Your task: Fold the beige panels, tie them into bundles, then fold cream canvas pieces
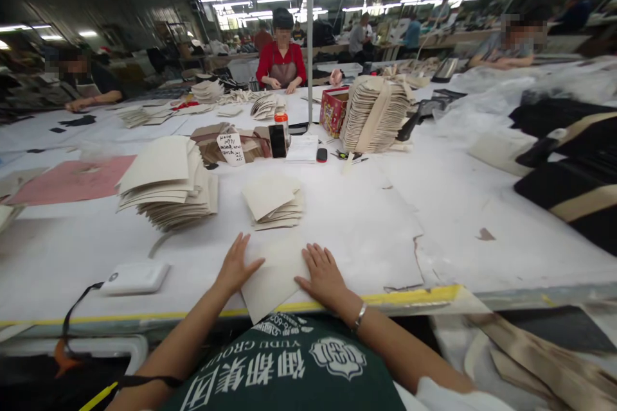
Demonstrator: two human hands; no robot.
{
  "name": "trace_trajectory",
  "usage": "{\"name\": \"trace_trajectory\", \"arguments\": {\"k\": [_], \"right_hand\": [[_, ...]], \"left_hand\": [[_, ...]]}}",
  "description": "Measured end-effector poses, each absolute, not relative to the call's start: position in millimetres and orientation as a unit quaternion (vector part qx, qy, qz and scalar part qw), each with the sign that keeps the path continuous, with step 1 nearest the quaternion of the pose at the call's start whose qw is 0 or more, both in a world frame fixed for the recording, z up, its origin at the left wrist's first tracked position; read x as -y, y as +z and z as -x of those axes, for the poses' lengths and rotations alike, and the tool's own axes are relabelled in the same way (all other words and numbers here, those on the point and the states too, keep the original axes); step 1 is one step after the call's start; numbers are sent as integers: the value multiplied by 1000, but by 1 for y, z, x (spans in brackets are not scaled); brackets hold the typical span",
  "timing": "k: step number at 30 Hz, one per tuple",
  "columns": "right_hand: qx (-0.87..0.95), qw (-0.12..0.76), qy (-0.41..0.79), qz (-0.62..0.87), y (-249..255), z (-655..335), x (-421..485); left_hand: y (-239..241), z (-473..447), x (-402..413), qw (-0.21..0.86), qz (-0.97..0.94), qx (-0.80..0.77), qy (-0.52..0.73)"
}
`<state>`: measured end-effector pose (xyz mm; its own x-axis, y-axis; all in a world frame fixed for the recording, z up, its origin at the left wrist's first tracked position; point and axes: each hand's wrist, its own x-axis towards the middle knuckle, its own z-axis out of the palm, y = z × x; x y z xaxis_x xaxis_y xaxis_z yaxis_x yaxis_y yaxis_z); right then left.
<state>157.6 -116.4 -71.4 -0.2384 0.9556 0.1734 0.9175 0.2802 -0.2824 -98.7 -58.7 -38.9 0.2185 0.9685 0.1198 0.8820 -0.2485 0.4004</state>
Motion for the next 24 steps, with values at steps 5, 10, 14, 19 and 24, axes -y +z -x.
{"name": "trace_trajectory", "arguments": {"k": [5,10,14,19,24], "right_hand": [[761,132,25,635,-68,-146,146],[774,135,49,617,-49,-163,137],[790,156,101,584,-47,-187,123],[792,189,91,573,-65,-198,123],[799,188,93,564,-71,-195,128]], "left_hand": [[-67,102,117,36,-860,-506,55],[-51,103,90,71,-893,-445,-19],[-36,100,65,130,-891,-433,-48],[-34,98,53,180,-888,-423,-14],[-35,98,55,207,-875,-437,7]]}}
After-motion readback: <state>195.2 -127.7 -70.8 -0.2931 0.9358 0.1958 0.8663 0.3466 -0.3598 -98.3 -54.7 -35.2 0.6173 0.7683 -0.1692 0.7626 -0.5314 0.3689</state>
